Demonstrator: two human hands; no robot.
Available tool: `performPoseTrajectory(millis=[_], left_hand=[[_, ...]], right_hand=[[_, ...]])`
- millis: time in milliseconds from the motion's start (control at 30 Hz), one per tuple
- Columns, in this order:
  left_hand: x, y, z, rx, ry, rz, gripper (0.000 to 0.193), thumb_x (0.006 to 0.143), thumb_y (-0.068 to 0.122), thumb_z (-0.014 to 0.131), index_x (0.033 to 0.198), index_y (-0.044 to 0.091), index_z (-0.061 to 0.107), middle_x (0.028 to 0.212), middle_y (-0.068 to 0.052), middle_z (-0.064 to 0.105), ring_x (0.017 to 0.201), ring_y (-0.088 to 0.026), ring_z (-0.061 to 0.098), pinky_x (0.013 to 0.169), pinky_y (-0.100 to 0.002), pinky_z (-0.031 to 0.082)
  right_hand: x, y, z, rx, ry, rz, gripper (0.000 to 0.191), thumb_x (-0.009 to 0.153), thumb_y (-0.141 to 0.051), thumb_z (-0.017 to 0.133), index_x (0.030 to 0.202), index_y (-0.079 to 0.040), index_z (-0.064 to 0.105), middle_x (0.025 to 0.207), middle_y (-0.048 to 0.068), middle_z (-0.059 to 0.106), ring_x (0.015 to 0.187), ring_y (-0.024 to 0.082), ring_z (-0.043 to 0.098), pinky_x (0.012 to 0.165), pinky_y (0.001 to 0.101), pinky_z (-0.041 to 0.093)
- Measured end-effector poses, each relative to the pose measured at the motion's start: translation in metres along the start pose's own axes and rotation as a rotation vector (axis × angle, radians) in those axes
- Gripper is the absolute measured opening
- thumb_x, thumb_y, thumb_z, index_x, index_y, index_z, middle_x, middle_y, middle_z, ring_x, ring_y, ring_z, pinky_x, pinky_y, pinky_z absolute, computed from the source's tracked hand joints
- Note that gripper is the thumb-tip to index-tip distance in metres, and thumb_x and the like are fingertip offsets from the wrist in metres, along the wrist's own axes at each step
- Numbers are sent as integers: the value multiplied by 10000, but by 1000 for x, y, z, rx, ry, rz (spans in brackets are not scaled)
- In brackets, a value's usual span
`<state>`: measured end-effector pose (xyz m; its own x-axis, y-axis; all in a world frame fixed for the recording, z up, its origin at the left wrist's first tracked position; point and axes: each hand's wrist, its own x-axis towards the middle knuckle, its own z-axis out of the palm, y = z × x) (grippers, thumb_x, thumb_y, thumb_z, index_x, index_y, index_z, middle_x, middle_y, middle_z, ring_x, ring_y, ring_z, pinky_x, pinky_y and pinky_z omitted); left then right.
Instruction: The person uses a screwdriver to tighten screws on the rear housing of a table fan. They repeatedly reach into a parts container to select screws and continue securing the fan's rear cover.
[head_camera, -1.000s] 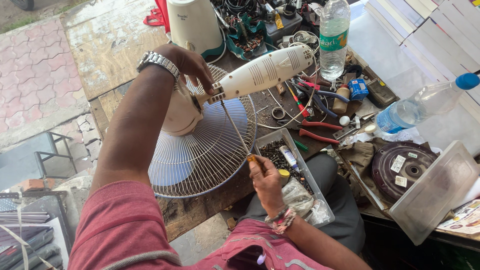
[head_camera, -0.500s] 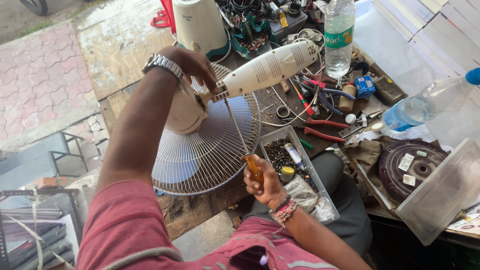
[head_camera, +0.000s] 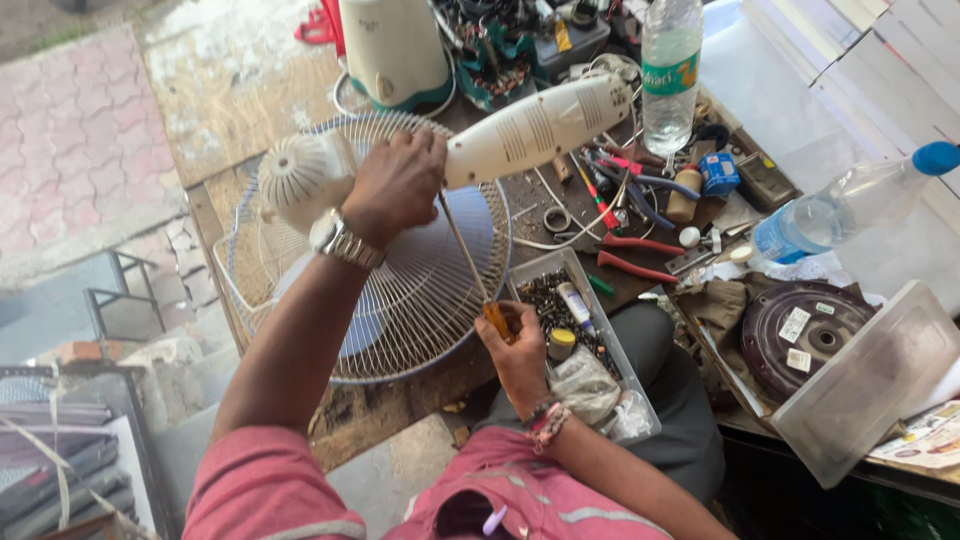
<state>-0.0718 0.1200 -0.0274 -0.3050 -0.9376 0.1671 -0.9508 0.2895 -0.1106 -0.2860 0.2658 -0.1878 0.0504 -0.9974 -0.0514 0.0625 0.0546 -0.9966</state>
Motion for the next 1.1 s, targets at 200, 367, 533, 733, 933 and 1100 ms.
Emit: performPoseTrajectory(millis=[200, 367, 533, 733, 933, 1100], left_hand=[[7, 2, 15, -182, -80, -200, 253, 869, 46, 698, 1102, 11, 607, 1028, -175, 673, 953, -335, 677, 764, -441, 582], [-5, -1, 13, -292, 0, -197, 276, 812, -9, 694, 1074, 15, 611, 1010, -178, 680, 914, -356, 697, 783, -458, 578], [-3, -5, 11, -307, -5, -196, 293, 810, -27, 684, 1092, 14, 616, 1134, -189, 661, 1046, -371, 672, 858, -462, 572], [5, -1, 30, -318, -1, -237, 434, 759, 23, 744, 1173, 10, 615, 1523, -236, 446, 1165, -411, 598, 922, -472, 538], [9, -11, 41, -384, 46, -80, 661, 650, 235, 850, 1202, -22, 593, 1489, -288, 439, 1285, -403, 543, 1038, -440, 487], [9, 6, 24, -487, -72, -370, 741, 720, 573, 839, 1233, 92, 606, 1328, -148, 614, 1141, -329, 635, 929, -461, 512]], right_hand=[[-3, 5, 10, -74, 58, -51, 305, 949, -262, 772, 1108, -18, 679, 881, 8, 704, 762, 70, 621, 676, 219, 533], [4, -6, -4, 485, -221, 408, 265, 945, -279, 727, 1021, -59, 601, 708, 38, 637, 415, 67, 446, 301, 210, 316], [9, -14, -12, 691, -321, 575, 244, 918, -261, 686, 1063, -73, 631, 737, 26, 648, 447, 57, 499, 331, 191, 343], [-5, -2, 9, -19, -59, 19, 341, 956, -294, 730, 1167, -31, 683, 820, 0, 675, 580, 28, 558, 461, 190, 468], [-7, 1, 16, 175, 6, 206, 349, 916, -363, 716, 1067, -63, 622, 733, -11, 618, 505, 42, 477, 402, 212, 362], [-3, 1, 21, 129, 35, 170, 371, 952, -385, 739, 989, -36, 620, 726, -5, 620, 510, 29, 489, 416, 197, 376]])
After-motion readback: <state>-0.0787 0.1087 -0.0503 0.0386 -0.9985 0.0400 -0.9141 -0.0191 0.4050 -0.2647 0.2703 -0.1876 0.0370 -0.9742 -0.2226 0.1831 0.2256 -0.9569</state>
